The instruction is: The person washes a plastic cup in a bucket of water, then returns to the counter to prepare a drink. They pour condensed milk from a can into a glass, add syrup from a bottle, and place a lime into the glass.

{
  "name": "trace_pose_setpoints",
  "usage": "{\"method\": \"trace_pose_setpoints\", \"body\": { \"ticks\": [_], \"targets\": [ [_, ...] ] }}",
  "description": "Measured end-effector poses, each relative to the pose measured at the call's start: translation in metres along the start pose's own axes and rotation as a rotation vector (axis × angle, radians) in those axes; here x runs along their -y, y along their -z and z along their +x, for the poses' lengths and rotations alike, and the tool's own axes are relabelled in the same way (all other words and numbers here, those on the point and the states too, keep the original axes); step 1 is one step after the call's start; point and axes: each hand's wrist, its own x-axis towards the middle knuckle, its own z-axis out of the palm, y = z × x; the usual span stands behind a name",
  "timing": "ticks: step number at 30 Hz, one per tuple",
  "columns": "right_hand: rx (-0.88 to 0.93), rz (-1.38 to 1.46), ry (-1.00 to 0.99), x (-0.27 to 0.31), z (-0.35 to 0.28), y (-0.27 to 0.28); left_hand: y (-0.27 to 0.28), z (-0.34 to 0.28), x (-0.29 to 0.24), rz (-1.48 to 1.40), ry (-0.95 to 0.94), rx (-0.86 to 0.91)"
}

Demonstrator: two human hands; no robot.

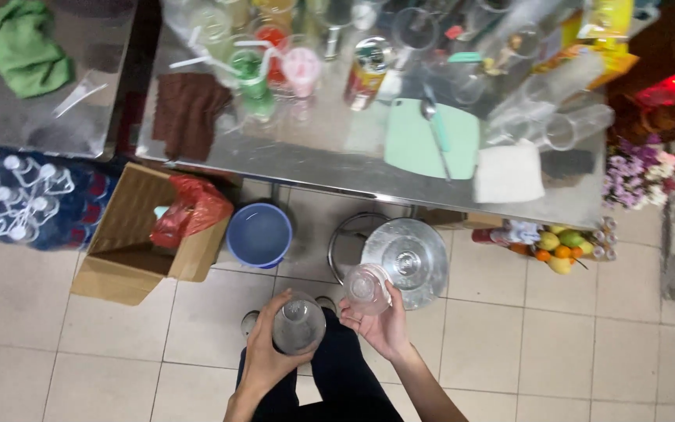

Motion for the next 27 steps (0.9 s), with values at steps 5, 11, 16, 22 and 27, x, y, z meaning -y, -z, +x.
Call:
{"method": "trace_pose_setpoints", "body": {
  "ticks": [5, 11, 16, 22, 27],
  "targets": [
    [0.017, -0.105, -0.045, -0.036, 0.068, -0.002, 0.012, 0.030, 0.090, 0.031, -0.070, -0.194],
    [-0.111, -0.228, -0.044, -0.075, 0.163, 0.011, 0.009, 0.076, 0.191, -0.003, 0.198, -0.222],
    [-0.204, -0.249, 0.018, -0.103, 0.243, 0.043, -0.007, 0.120, 0.278, -0.039, 0.353, -0.197],
    [-0.277, -0.191, 0.105, -0.144, 0.352, 0.127, -0.047, 0.178, 0.417, -0.020, 0.176, -0.250],
    [-0.263, -0.309, 0.050, -0.174, 0.417, 0.180, -0.054, 0.209, 0.468, 0.104, 0.106, -0.133]
  ]
}}
